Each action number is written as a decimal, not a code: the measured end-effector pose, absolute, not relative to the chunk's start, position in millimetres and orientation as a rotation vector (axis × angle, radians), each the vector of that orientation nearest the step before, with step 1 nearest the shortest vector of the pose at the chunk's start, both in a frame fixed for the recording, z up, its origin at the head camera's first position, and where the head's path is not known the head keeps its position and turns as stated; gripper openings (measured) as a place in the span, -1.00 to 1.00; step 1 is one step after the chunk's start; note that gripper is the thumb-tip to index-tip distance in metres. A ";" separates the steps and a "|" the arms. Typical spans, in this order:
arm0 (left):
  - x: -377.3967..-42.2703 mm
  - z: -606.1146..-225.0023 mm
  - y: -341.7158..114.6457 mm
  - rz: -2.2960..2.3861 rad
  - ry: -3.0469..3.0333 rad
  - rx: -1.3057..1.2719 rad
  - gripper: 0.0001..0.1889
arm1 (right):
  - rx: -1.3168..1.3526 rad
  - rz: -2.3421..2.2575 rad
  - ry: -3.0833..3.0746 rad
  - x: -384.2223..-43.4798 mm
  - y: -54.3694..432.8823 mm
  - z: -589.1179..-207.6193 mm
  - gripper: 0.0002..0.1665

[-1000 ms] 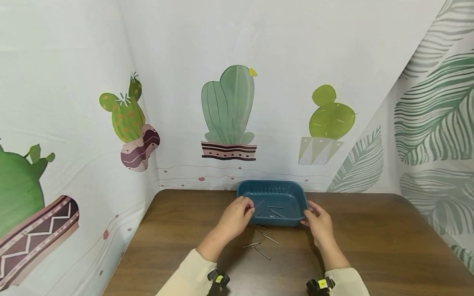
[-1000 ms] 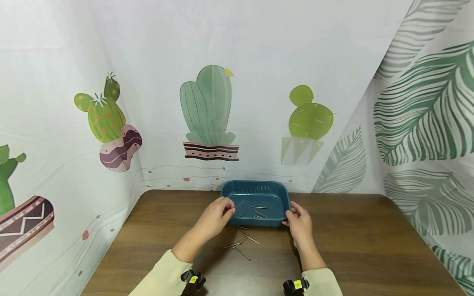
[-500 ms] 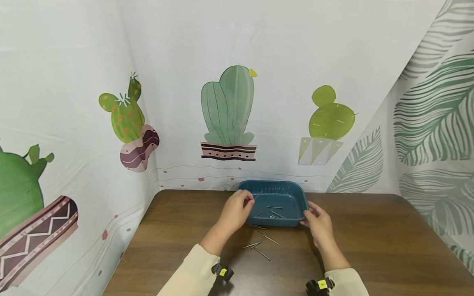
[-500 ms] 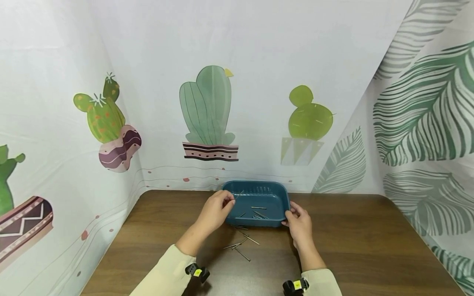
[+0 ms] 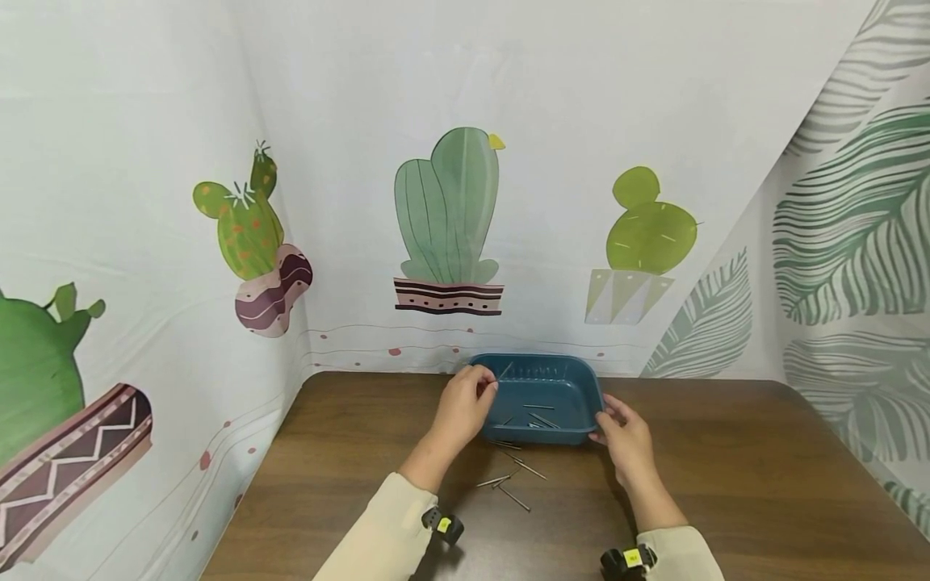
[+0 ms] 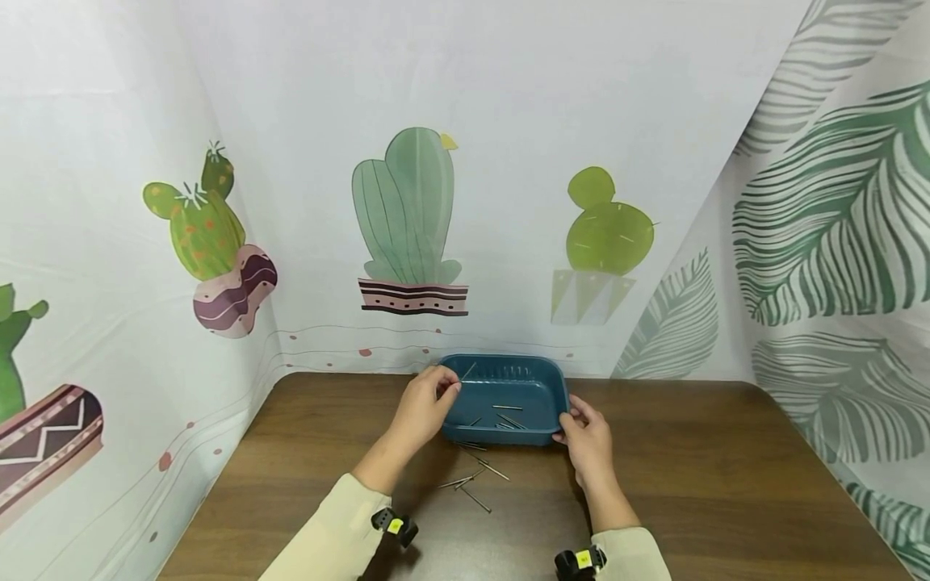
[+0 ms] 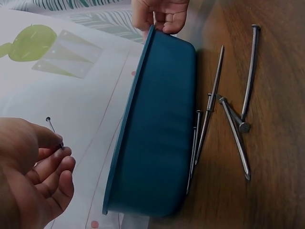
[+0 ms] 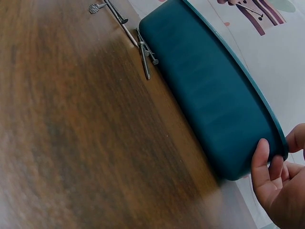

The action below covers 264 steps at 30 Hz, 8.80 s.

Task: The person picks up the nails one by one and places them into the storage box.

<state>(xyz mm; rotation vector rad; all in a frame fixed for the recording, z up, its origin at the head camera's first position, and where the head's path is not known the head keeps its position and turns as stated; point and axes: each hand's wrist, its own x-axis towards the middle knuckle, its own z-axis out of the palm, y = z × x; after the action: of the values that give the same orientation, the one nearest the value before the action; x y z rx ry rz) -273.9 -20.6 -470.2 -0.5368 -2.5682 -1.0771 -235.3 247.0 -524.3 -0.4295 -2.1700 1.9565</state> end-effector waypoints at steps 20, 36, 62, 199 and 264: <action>-288.2 -472.8 -19.2 -1.157 -2.536 -0.455 -0.89 | -0.430 1.990 -2.167 -234.9 248.7 -522.3 -0.41; -289.8 -472.5 -18.7 -1.176 -2.479 -0.435 -0.88 | -0.420 1.997 -2.165 -236.3 249.2 -524.1 -0.42; -285.9 -470.9 -24.9 -1.335 -2.566 -0.408 -0.32 | -0.422 1.986 -2.171 -234.6 249.9 -524.6 -0.41; -207.9 -529.0 -44.9 -0.850 -2.954 -0.802 -0.80 | -0.446 1.941 -2.203 -233.9 246.4 -520.4 -0.41; -213.0 -524.4 -50.3 -0.928 -2.907 -0.815 -0.79 | -0.425 1.925 -2.214 -233.7 246.7 -519.9 -0.42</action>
<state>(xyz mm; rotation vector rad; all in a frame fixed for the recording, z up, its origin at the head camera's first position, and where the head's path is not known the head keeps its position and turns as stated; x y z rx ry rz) -213.0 -50.3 -524.4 -0.8154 -2.9069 -0.9284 -233.7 246.7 -519.9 -0.4250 -2.2141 1.9245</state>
